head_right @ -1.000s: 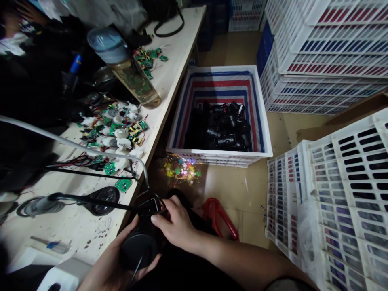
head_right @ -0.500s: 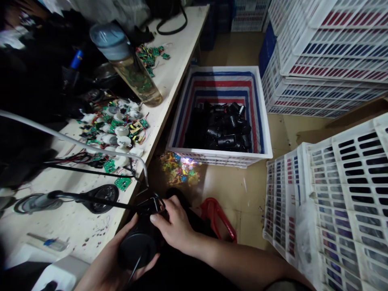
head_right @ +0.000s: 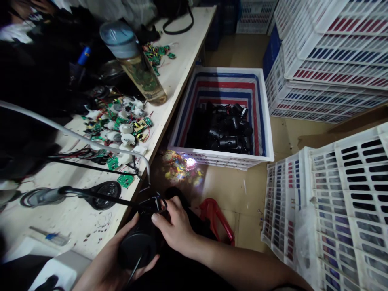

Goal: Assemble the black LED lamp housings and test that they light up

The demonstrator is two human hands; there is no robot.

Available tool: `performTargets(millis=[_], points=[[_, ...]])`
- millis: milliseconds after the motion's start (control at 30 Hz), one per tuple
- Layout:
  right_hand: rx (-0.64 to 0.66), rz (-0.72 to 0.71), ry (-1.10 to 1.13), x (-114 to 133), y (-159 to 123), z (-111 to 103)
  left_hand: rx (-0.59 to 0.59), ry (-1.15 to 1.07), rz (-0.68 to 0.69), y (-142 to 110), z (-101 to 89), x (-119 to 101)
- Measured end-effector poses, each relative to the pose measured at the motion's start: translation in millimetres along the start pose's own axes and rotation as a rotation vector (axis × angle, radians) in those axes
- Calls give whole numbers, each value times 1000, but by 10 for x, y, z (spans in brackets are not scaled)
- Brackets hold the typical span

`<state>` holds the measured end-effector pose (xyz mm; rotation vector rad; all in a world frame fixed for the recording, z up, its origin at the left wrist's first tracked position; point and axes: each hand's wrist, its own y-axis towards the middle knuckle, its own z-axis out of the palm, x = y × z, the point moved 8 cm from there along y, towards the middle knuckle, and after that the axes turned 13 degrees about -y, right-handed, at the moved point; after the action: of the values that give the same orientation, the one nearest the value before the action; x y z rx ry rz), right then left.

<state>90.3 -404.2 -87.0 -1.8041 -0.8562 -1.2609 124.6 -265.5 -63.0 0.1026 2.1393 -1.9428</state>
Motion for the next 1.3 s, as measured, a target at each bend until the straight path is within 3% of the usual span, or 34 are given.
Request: performTargets(millis=[300,533,700,833,967,1067,1133,1200,1300], points=[[43,39,-38,33,-176,-105,35,77,-38,-174,-45,120],[79,0,-18,226,-456,-363,242,164,-75,-470,48,248],[16,-180,-95,656,-640,-528,367,158,202,-822,-24,99],[-46,-376,-131,1147,-751,-499,432,47,667,-1212,-335,-285],[50,-621,-127,1768,-626,-177,432,38,900,-1444,-798,-634],[235,-823,-182,2271,-457,338,397,-91,1014,-1493,-1253,-905],[356,-842,-160,2499,-323,736,406,-144,1053,-1460,-1535,-1029],[513,-837,-160,2617,-247,1180,405,-170,1053,-1357,-1801,-1099],[708,-778,-248,2552,-189,1777,349,-230,993,-1109,-2163,-1111]])
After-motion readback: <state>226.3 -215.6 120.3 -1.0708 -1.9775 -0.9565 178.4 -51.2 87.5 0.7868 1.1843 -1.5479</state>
